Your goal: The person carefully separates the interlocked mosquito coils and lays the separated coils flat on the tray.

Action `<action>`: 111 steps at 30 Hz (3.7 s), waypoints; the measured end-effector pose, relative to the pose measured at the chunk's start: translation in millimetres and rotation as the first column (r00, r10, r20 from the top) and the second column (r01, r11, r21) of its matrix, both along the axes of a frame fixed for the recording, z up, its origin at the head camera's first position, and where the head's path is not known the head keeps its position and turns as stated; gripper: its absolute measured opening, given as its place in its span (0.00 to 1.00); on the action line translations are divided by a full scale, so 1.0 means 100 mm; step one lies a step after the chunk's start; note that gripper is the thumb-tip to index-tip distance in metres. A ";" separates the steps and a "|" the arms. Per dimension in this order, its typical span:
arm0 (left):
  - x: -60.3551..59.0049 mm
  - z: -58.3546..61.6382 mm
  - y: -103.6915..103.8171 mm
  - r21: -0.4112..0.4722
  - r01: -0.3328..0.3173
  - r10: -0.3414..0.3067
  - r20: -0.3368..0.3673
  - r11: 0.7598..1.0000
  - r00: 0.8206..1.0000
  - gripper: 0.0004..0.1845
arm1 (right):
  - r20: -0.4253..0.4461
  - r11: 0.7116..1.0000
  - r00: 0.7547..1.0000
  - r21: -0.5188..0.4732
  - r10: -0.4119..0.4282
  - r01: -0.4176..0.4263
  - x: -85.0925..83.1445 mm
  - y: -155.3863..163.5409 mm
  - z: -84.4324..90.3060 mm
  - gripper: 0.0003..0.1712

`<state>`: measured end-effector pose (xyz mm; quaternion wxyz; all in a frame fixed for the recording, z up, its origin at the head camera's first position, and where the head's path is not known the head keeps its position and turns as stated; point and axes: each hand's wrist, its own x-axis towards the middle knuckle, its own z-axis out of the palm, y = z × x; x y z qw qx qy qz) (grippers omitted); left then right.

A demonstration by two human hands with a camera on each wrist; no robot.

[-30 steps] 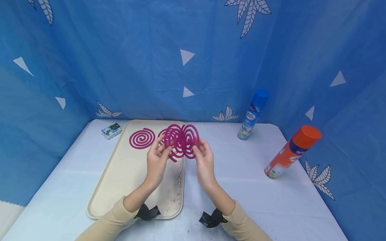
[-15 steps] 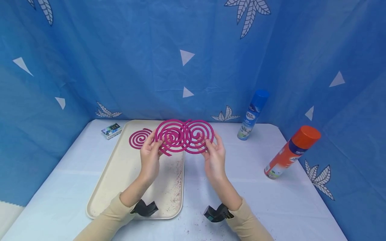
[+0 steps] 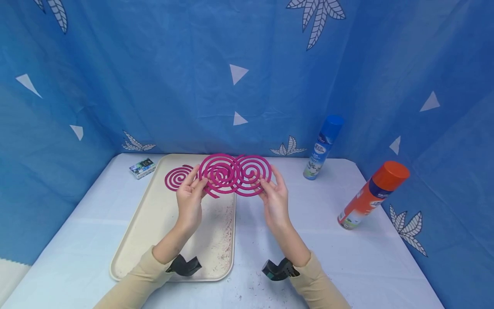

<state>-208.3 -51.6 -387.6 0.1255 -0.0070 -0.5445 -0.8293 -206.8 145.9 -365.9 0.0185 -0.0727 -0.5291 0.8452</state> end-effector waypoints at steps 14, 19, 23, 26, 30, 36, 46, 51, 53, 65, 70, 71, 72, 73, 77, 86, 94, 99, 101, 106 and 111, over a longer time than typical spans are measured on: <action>-0.03 0.05 -0.06 0.010 -0.006 0.006 0.036 1.000 0.999 0.26 | 0.069 0.991 0.998 0.136 0.011 -0.020 -0.05 0.04 0.01 0.36; -0.05 0.09 -0.11 0.013 0.023 -0.024 0.044 1.000 0.999 0.25 | 0.096 0.986 0.993 0.146 0.066 -0.080 -0.08 0.12 0.09 0.34; -0.07 0.11 -0.16 -0.006 0.059 -0.058 0.049 0.998 0.997 0.23 | 0.116 0.981 0.988 0.154 0.104 -0.121 -0.10 0.21 0.15 0.33; -0.09 0.12 -0.18 -0.019 0.087 -0.086 0.074 0.996 0.994 0.21 | 0.124 0.974 0.984 0.171 0.125 -0.145 -0.10 0.26 0.17 0.31; -0.12 0.12 -0.20 -0.031 0.152 -0.147 0.125 0.988 0.981 0.21 | 0.128 0.973 0.983 0.172 0.133 -0.154 -0.10 0.30 0.19 0.30; -0.12 0.11 -0.19 -0.136 0.258 -0.238 0.144 0.957 0.960 0.30 | 0.126 0.988 0.988 0.115 0.084 -0.099 -0.12 0.31 0.19 0.31; -0.11 0.12 -0.18 -0.072 0.182 -0.175 0.086 0.981 0.981 0.32 | 0.063 0.983 0.996 0.168 0.068 -0.078 -0.10 0.29 0.15 0.36; -0.12 0.15 -0.22 -0.084 0.163 -0.152 0.119 0.983 0.981 0.29 | 0.062 0.980 0.996 0.185 0.062 -0.073 -0.08 0.31 0.20 0.34; -0.13 0.17 -0.25 -0.081 0.163 -0.151 0.132 0.983 0.980 0.28 | 0.070 0.979 0.995 0.186 0.068 -0.080 -0.07 0.33 0.23 0.33; -0.16 0.24 -0.42 -0.039 0.223 -0.214 0.164 0.974 0.963 0.25 | 0.108 0.983 0.991 0.161 0.077 -0.094 -0.09 0.42 0.31 0.30; -0.21 0.30 -0.54 -0.028 0.212 -0.204 0.167 0.977 0.965 0.26 | 0.110 0.987 0.991 0.137 0.069 -0.084 -0.12 0.45 0.32 0.29; -0.23 0.32 -0.57 -0.030 0.204 -0.196 0.172 0.979 0.965 0.27 | 0.109 0.988 0.992 0.133 0.067 -0.082 -0.12 0.46 0.32 0.30; -0.25 0.33 -0.61 -0.033 0.200 -0.191 0.179 0.979 0.965 0.27 | 0.110 0.989 0.992 0.126 0.065 -0.079 -0.13 0.47 0.32 0.30; -0.26 0.34 -0.65 -0.042 0.196 -0.185 0.186 0.980 0.965 0.27 | 0.111 0.989 0.992 0.124 0.065 -0.078 -0.14 0.47 0.31 0.30; -0.29 0.30 -0.82 -0.105 0.205 -0.173 0.255 0.973 0.951 0.27 | 0.127 0.990 0.988 0.105 0.084 -0.097 -0.17 0.46 0.27 0.29; -0.25 -0.23 -1.28 -0.377 0.268 -0.061 0.479 0.887 0.876 0.30 | 0.194 0.988 0.977 0.112 0.087 -0.111 -0.20 0.38 0.14 0.29; -0.26 -0.60 -1.68 -0.514 0.341 -0.015 0.537 0.787 0.843 0.30 | 0.208 0.988 0.976 0.117 0.070 -0.096 -0.24 0.31 0.04 0.29; -0.27 -0.71 -1.77 -0.558 0.342 0.006 0.529 0.756 0.849 0.28 | 0.215 0.980 0.975 0.173 0.062 -0.101 -0.27 0.20 -0.10 0.28; -0.26 -0.73 -1.79 -0.588 0.335 0.026 0.519 0.736 0.854 0.26 | 0.222 0.971 0.973 0.212 0.064 -0.112 -0.29 0.14 -0.20 0.28; -0.24 -0.70 -1.87 -0.676 0.305 0.090 0.483 0.671 0.871 0.24 | 0.217 0.937 0.972 0.313 0.089 -0.155 -0.33 -0.09 -0.49 0.26; -0.20 -0.64 -1.92 -0.725 0.269 0.141 0.451 0.634 0.882 0.24 | 0.203 0.912 0.967 0.346 0.154 -0.218 -0.35 -0.33 -0.73 0.26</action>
